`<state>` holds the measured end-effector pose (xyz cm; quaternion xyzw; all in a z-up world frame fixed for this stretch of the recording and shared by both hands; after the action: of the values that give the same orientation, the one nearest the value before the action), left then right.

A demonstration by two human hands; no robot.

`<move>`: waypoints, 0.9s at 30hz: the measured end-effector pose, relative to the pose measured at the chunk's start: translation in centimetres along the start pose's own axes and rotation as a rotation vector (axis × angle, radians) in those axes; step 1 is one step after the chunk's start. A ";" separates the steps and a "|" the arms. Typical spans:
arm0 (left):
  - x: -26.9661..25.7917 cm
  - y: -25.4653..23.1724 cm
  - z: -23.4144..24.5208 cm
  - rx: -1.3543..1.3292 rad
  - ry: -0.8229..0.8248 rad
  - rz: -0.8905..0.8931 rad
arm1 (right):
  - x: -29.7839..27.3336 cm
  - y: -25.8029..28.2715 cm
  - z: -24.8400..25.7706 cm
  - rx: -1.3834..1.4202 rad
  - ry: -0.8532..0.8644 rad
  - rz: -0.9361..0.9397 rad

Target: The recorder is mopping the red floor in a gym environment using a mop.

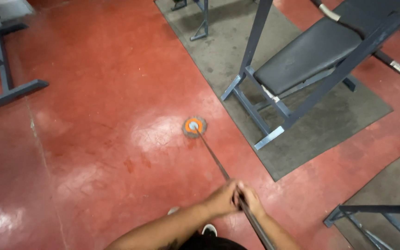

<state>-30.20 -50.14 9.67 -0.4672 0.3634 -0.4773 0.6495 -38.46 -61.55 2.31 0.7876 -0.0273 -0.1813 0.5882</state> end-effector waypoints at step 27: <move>18.2 4.6 12.6 -0.147 -0.061 -0.255 | 15.8 11.9 4.3 -0.093 0.108 0.189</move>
<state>-12.26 -63.81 8.58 -0.5703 0.3150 -0.5137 0.5582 -23.02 -73.21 8.42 0.7621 -0.0612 -0.0834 0.6391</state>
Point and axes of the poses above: each hand's wrist, its own x-axis towards the middle knuckle, its own z-axis out of the back of the hand, y = z × x, the point moved 4 cm from there along x, towards the middle knuckle
